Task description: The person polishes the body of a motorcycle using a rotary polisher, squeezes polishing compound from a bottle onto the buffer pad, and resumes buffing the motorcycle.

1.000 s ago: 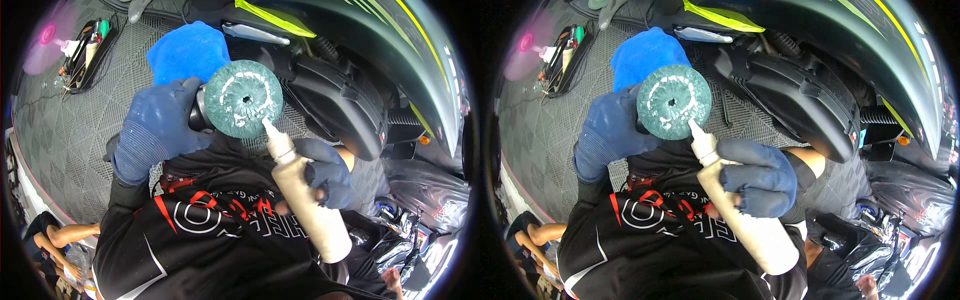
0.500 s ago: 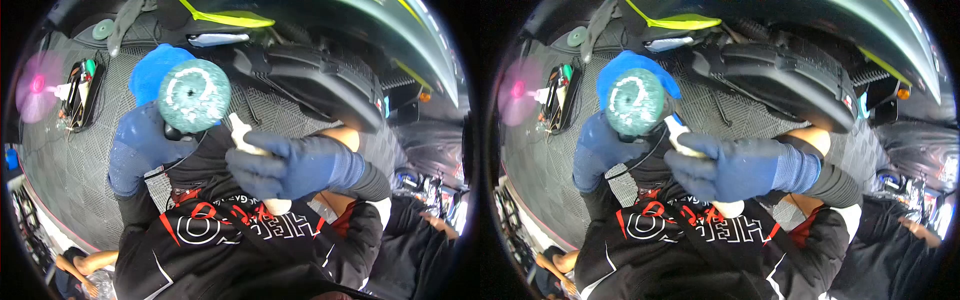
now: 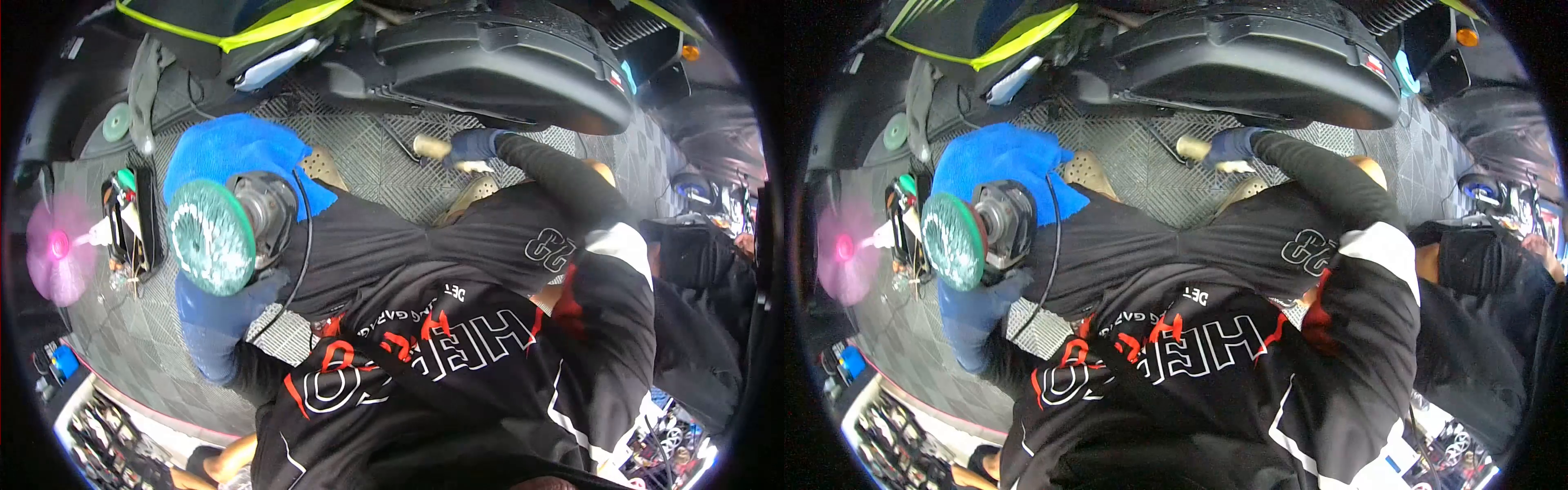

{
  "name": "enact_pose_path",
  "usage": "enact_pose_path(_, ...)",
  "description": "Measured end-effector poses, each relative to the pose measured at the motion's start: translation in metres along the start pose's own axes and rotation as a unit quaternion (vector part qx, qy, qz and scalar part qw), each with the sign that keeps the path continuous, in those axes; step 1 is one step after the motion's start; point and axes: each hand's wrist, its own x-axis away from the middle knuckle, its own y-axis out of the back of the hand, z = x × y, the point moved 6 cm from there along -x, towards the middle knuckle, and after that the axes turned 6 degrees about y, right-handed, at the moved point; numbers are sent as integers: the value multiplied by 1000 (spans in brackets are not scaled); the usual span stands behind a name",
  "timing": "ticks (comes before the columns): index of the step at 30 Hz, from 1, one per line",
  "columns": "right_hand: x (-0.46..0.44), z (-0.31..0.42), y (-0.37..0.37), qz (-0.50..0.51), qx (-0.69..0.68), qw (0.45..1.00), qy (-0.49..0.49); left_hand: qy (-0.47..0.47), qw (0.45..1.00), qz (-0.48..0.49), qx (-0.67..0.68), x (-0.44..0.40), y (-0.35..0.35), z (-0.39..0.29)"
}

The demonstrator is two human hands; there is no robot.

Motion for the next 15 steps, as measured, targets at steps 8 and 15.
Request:
enact_pose_path(8,-19,-1,32,-545,-268,743,282,66,993,44,-84,-6,1,-15)
enact_pose_path(15,-120,-28,49,-523,-498,646,248,83,980,64,-169,-22,-3,-24)
